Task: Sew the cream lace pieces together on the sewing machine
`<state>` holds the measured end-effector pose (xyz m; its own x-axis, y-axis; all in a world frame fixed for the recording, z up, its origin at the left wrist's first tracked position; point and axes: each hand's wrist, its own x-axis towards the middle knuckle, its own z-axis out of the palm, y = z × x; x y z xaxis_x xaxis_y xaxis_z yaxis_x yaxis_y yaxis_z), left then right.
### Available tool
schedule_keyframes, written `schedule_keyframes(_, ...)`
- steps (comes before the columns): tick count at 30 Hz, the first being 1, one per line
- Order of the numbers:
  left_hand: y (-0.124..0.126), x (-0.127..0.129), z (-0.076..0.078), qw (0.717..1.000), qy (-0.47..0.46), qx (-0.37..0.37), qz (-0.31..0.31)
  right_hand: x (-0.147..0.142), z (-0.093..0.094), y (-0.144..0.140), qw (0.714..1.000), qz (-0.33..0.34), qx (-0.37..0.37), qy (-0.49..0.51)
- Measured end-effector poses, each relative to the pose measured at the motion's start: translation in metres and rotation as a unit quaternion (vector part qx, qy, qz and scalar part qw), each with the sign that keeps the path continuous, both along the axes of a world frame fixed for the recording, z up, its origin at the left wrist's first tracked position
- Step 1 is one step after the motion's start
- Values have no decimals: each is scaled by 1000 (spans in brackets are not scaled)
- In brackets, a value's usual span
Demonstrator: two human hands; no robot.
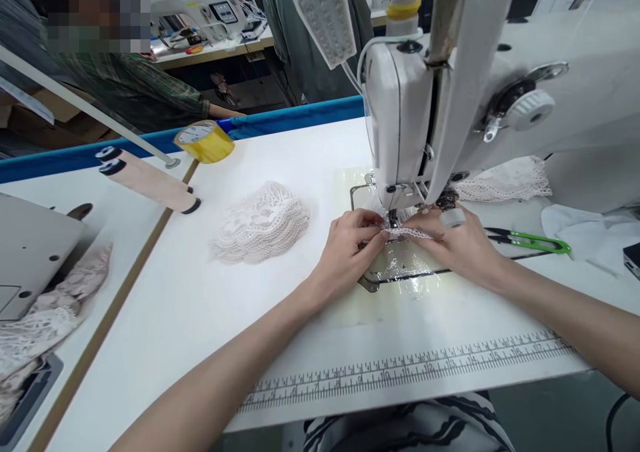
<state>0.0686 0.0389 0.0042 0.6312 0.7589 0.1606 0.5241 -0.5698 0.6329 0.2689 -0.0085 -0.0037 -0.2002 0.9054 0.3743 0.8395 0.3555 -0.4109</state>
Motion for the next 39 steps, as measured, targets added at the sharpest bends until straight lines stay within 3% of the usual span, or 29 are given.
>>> schedule_keyframes(7, -14, 0, -6, 984, 45, 170, -17, 3, -3, -4, 997, 31, 31, -64)
schedule_keyframes(10, -17, -2, -10, 960, 70, 269, -26, 4, -4, -6, 993, 47, 54, -95)
schedule_keyframes(15, -26, -6, -11, 916, 100, 384, -60, 2, -1, -13, 970, 92, 158, -159)
schedule_keyframes(22, -39, -8, -6, 911, 137, 384, -65, -1, 1, -17, 952, 99, 218, -189)
schedule_keyframes(39, -19, -4, -11, 922, 117, 368, -38, 1, -4, -6, 956, 44, 191, -220)
